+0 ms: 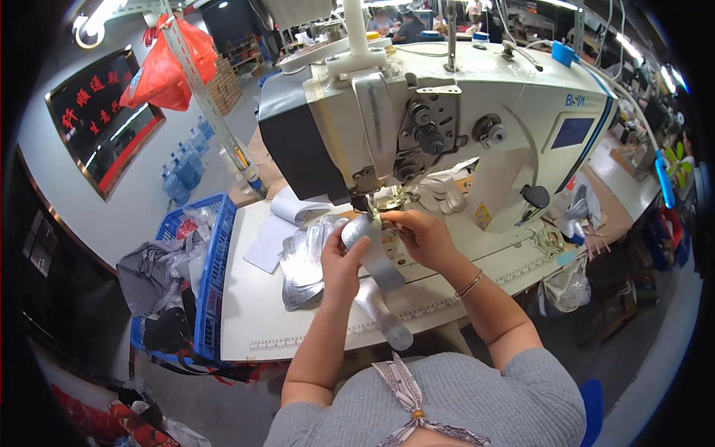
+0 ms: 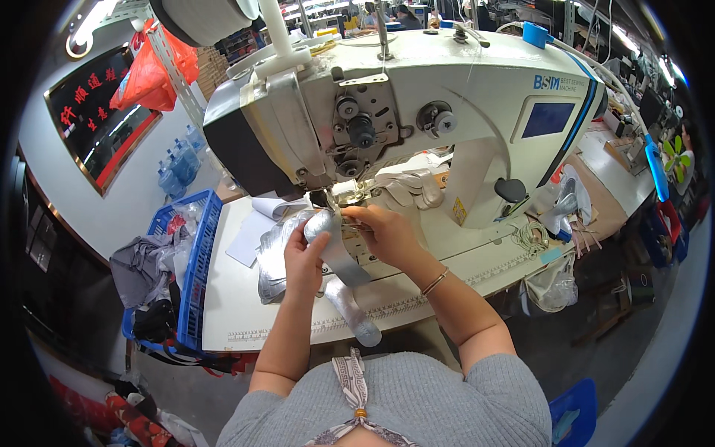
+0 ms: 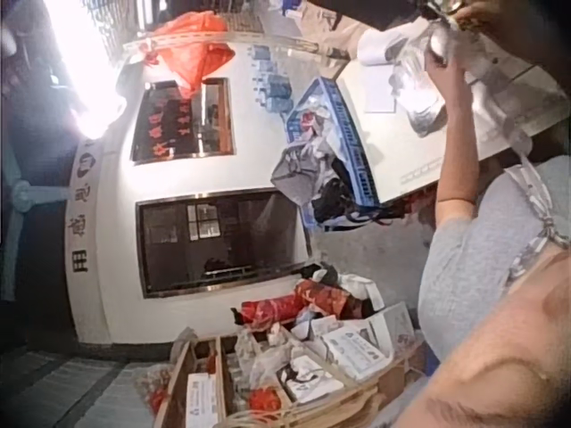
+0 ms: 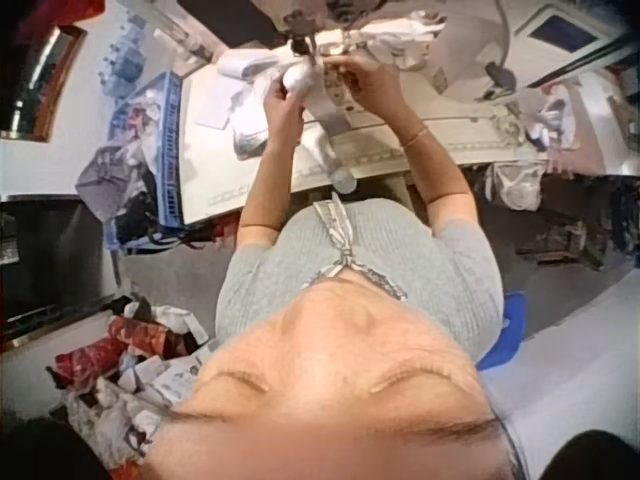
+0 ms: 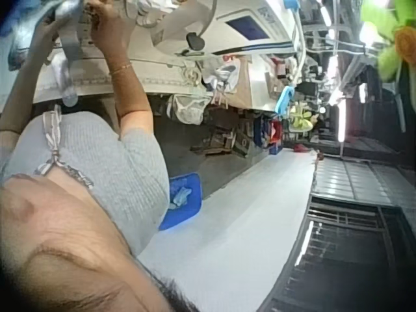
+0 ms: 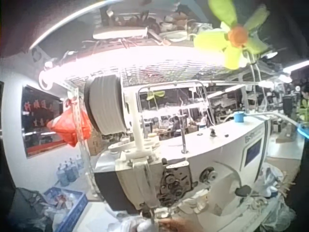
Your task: The person stitches shoe insole components together using a sewing machine, then stacks the sewn insoles on the table by hand.
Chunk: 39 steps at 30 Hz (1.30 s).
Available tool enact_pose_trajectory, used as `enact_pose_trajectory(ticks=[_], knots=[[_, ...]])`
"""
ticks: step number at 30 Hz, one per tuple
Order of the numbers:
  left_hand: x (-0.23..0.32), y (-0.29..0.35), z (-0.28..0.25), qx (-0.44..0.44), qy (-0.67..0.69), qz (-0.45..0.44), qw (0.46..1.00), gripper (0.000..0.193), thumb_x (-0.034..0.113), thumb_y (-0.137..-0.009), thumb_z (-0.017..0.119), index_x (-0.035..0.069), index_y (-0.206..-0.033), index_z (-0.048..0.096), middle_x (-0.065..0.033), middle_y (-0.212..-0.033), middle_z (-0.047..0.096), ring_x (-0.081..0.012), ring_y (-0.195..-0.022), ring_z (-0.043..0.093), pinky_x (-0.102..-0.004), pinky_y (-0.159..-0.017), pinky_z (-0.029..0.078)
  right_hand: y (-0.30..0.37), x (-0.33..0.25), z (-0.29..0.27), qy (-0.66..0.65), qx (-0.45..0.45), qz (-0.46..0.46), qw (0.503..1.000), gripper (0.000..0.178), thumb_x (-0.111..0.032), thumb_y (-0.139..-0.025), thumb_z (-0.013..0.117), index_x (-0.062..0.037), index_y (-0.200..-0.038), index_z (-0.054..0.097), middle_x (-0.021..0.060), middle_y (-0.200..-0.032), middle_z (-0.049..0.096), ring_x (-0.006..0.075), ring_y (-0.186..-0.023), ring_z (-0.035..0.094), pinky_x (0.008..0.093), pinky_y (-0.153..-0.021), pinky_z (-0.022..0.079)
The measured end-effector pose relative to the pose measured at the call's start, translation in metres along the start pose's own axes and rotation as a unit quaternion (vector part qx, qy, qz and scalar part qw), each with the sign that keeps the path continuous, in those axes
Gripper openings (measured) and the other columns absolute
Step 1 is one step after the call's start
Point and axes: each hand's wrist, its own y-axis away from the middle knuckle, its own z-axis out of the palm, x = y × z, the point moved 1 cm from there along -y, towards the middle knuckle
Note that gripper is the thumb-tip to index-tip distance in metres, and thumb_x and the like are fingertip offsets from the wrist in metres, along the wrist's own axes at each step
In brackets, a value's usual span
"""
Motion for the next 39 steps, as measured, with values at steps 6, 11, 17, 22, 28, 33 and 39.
enact_pose_trajectory(ticks=[6, 11, 17, 22, 28, 33, 39], knots=[[-0.02, 0.03, 0.012, -0.011, -0.066, 0.063, 0.996, 0.025, 0.002, -0.083, 0.067, 0.002, -0.104, 0.055, -0.0014, -0.091, 0.062, -0.0056, -0.079, 0.058, -0.0189, -0.069, 0.045, -0.003, 0.002, 0.0, 0.008, -0.028, 0.004, 1.0, 0.044, 0.007, -0.073, 0.06, -0.0151, -0.111, 0.062, 0.0084, -0.08, 0.062, 0.0218, -0.068, 0.061, 0.0301, -0.061, 0.049], [-0.029, 0.029, 0.012, -0.036, -0.098, 0.043, 0.994, 0.022, 0.002, -0.083, 0.067, 0.004, -0.101, 0.055, -0.0013, -0.089, 0.062, -0.0063, -0.078, 0.058, -0.0204, -0.069, 0.047, -0.006, 0.005, -0.002, -0.03, -0.053, 0.018, 0.998, 0.041, 0.001, -0.075, 0.061, -0.018, -0.112, 0.06, 0.0082, -0.084, 0.063, 0.0263, -0.07, 0.062, 0.0344, -0.063, 0.05], [-0.011, 0.01, 0.005, -0.039, -0.037, -0.043, 0.998, 0.026, 0.005, -0.082, 0.068, 0.003, -0.104, 0.056, -0.002, -0.091, 0.06, -0.0085, -0.078, 0.059, -0.0221, -0.066, 0.05, -0.005, 0.004, -0.002, -0.048, -0.057, 0.042, 0.996, 0.04, 0.01, -0.075, 0.058, -0.0094, -0.11, 0.063, 0.0113, -0.088, 0.066, 0.0206, -0.073, 0.064, 0.0282, -0.066, 0.051], [0.018, -0.015, -0.006, -0.106, -0.018, -0.137, 0.985, 0.034, 0.004, -0.081, 0.066, 0.0, -0.112, 0.051, -0.0078, -0.1, 0.061, -0.0138, -0.085, 0.062, -0.0257, -0.069, 0.054, -0.006, 0.002, 0.0, -0.028, -0.052, 0.029, 0.998, 0.038, 0.009, -0.077, 0.059, -0.0096, -0.11, 0.063, 0.0115, -0.087, 0.065, 0.0215, -0.073, 0.064, 0.0292, -0.066, 0.05], [0.033, -0.046, -0.009, -0.153, -0.036, -0.144, 0.977, 0.039, -0.003, -0.078, 0.066, -0.003, -0.113, 0.049, -0.0086, -0.099, 0.06, -0.0162, -0.087, 0.062, -0.0277, -0.073, 0.055, -0.007, -0.005, -0.003, -0.009, -0.053, 0.027, 0.998, 0.038, 0.006, -0.077, 0.06, -0.012, -0.11, 0.063, 0.0111, -0.082, 0.064, 0.0241, -0.071, 0.062, 0.0314, -0.064, 0.049], [0.03, -0.072, -0.017, -0.118, -0.056, -0.106, 0.986, 0.031, -0.004, -0.078, 0.065, -0.005, -0.106, 0.051, -0.0102, -0.096, 0.058, -0.0165, -0.08, 0.061, -0.0266, -0.07, 0.053, -0.008, -0.006, -0.001, 0.001, -0.041, 0.019, 0.999, 0.04, 0.005, -0.076, 0.061, -0.0147, -0.111, 0.063, 0.0101, -0.081, 0.063, 0.0244, -0.07, 0.062, 0.0321, -0.063, 0.049], [0.027, -0.068, -0.014, -0.044, -0.037, -0.05, 0.997, 0.034, -0.007, -0.078, 0.063, 0.003, -0.109, 0.051, -0.0085, -0.092, 0.059, -0.016, -0.074, 0.061, -0.0276, -0.066, 0.053, -0.006, -0.005, -0.001, 0.047, -0.043, 0.017, 0.998, 0.039, 0.0, -0.077, 0.061, -0.018, -0.111, 0.062, 0.0078, -0.079, 0.063, 0.025, -0.068, 0.061, 0.0348, -0.061, 0.049]])
